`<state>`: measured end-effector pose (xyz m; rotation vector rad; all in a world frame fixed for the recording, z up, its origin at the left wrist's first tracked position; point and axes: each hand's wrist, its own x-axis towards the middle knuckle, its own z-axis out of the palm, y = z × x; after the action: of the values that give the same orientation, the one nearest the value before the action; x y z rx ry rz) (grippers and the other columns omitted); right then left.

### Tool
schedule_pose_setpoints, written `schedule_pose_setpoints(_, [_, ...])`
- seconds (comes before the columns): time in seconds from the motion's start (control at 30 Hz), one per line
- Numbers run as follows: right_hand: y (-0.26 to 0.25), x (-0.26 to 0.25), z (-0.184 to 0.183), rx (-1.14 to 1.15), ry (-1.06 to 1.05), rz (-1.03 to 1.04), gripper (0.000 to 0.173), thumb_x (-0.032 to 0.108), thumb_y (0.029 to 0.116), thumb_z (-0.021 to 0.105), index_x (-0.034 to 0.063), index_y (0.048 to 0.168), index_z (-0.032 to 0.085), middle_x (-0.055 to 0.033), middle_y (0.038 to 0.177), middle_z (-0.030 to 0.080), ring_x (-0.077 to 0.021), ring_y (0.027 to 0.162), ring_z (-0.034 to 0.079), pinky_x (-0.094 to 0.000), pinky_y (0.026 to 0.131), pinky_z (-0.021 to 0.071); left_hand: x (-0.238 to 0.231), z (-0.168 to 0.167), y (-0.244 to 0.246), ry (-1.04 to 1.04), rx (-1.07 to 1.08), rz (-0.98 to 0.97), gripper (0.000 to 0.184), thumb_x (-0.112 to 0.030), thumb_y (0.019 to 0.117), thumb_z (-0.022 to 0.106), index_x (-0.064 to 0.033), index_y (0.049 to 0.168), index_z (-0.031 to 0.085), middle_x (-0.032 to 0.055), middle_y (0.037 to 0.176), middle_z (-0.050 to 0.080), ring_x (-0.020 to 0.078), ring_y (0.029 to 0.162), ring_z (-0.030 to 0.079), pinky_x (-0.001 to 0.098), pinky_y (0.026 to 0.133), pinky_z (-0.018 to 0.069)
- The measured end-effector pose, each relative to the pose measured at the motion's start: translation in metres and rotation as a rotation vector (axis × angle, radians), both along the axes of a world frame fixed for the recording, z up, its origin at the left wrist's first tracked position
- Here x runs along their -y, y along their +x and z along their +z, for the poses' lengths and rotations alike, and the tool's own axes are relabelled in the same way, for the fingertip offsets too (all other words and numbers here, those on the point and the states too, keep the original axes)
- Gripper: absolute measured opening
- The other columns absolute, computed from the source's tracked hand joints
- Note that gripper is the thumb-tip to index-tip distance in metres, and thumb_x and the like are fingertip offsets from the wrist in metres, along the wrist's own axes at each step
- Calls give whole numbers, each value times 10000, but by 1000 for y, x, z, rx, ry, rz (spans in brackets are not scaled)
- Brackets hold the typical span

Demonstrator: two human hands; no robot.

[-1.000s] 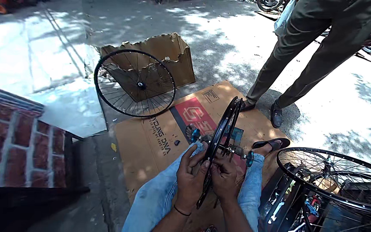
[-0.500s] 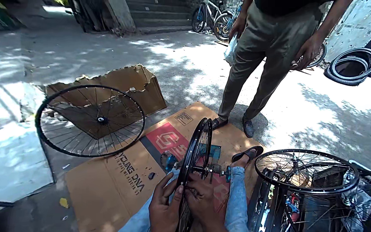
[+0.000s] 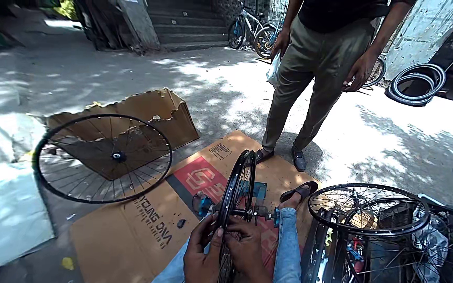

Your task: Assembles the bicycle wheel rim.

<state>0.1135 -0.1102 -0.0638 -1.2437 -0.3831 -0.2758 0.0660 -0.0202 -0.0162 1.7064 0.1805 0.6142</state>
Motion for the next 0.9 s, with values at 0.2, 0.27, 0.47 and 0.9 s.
schedule_pose_setpoints(0.2, [2,-11,1,30,18,-113,35,-27,779,769,-24,814,772,-205,1084,753,-241,1111,712,-343,969,587,1,6,7,-31,15,-29,378,-101,984,578,111,1296,565,108,1138,691,91,992,683,220,889,574])
schedule_pose_setpoints(0.27, [1,-11,2,-24,51,-79,80,-37,757,790,-44,830,758,-195,1068,752,-216,1071,717,-318,928,598,-1,4,4,-59,8,-43,385,-102,986,573,109,1307,549,106,1138,682,97,992,676,222,885,570])
schedule_pose_setpoints(0.47, [13,4,18,-111,-28,40,506,-85,745,815,-77,1235,688,-180,1111,734,-212,929,750,-358,785,661,2,11,7,-122,-55,-21,529,-81,966,614,97,1424,417,79,1031,727,92,883,707,218,797,591])
schedule_pose_setpoints(0.9, [14,-18,13,184,-307,-417,179,19,732,777,32,640,624,-127,963,763,-144,853,746,-276,720,625,7,7,4,-196,-23,125,668,-27,857,726,118,1423,403,77,955,732,102,852,720,240,787,608])
